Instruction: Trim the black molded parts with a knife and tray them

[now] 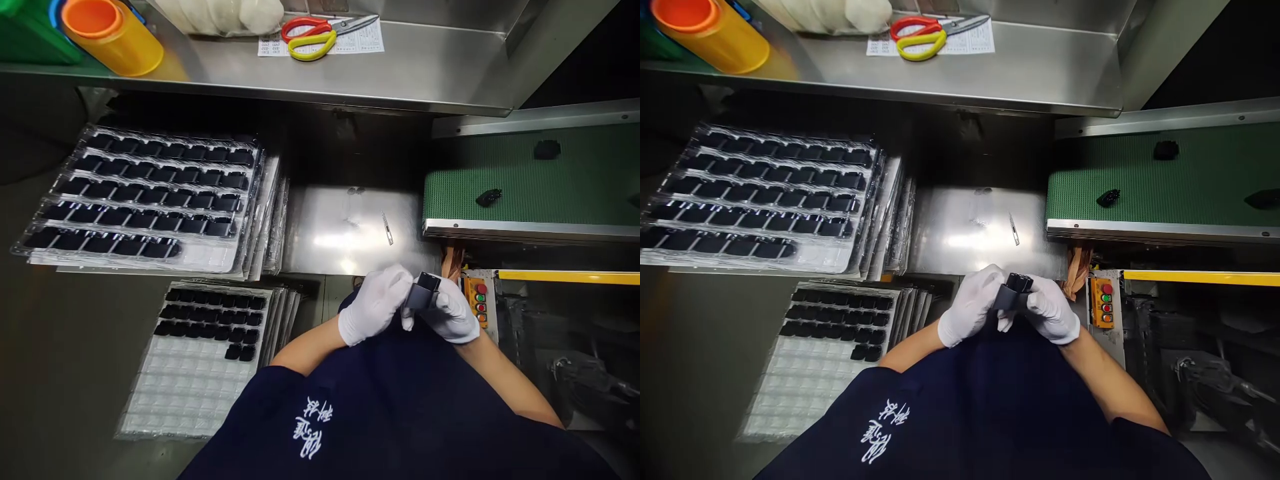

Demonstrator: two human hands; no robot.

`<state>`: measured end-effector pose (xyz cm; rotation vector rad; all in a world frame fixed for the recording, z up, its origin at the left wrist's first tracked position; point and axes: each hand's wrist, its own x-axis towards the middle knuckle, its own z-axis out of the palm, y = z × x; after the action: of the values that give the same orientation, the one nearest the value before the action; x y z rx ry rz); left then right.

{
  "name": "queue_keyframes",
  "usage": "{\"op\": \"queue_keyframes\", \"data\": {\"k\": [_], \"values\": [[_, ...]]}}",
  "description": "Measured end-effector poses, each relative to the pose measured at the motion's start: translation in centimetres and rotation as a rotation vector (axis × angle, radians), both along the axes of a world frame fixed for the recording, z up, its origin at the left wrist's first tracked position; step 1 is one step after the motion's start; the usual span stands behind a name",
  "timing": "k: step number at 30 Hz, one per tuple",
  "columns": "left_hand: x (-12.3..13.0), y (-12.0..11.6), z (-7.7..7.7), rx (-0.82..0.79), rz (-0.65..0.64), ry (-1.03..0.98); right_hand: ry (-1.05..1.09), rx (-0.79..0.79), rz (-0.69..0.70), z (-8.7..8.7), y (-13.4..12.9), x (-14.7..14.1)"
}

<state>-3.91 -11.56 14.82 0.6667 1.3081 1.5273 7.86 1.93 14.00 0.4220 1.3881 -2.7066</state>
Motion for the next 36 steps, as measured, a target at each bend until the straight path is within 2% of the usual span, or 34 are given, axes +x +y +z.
{"op": "queue_keyframes", "data": {"k": [3,5,7,9,12,16,19,24,27,30,33,36], "values": [[-0.8,-0.4,0.5,0.023,-0.068,0.198,0.013,0.102,-0.059,0.2,0.5,0.0],[-1.0,-0.4,0.7,-0.085,-0.066,0.387,-0.047,0.281,-0.112,0.4,0.9,0.0],[-1.0,-0.3,0.8,-0.193,-0.064,0.469,-0.123,0.476,-0.143,0.5,1.2,0.1],[-0.7,-0.1,0.6,-0.236,-0.105,0.344,-0.147,0.632,-0.147,0.6,1.2,0.3],[-0.1,0.1,0.2,-0.238,-0.184,-0.037,-0.101,0.731,-0.173,0.8,1.1,0.4],[0.7,-0.1,-0.5,-0.138,-0.171,-0.349,-0.073,0.567,-0.106,1.5,0.7,0.5],[1.2,-0.4,-1.3,-0.065,-0.147,-0.493,-0.060,0.500,-0.049,2.3,0.6,0.4],[1.9,-0.5,-2.7,-0.035,-0.154,-0.501,-0.045,0.627,-0.022,2.8,0.7,0.6],[2.3,-0.5,-2.8,-0.098,-0.139,-0.358,-0.046,0.698,-0.011,2.7,0.9,1.0],[2.3,-0.6,-2.5,-0.114,-0.048,0.058,0.007,0.814,-0.043,2.4,1.2,1.5],[1.6,-0.7,-2.4,0.078,0.065,0.618,0.164,0.973,-0.084,2.3,1.5,2.0],[1.1,-0.8,-2.7,0.206,0.068,0.946,0.339,1.056,-0.098,2.3,1.7,2.2]]}}
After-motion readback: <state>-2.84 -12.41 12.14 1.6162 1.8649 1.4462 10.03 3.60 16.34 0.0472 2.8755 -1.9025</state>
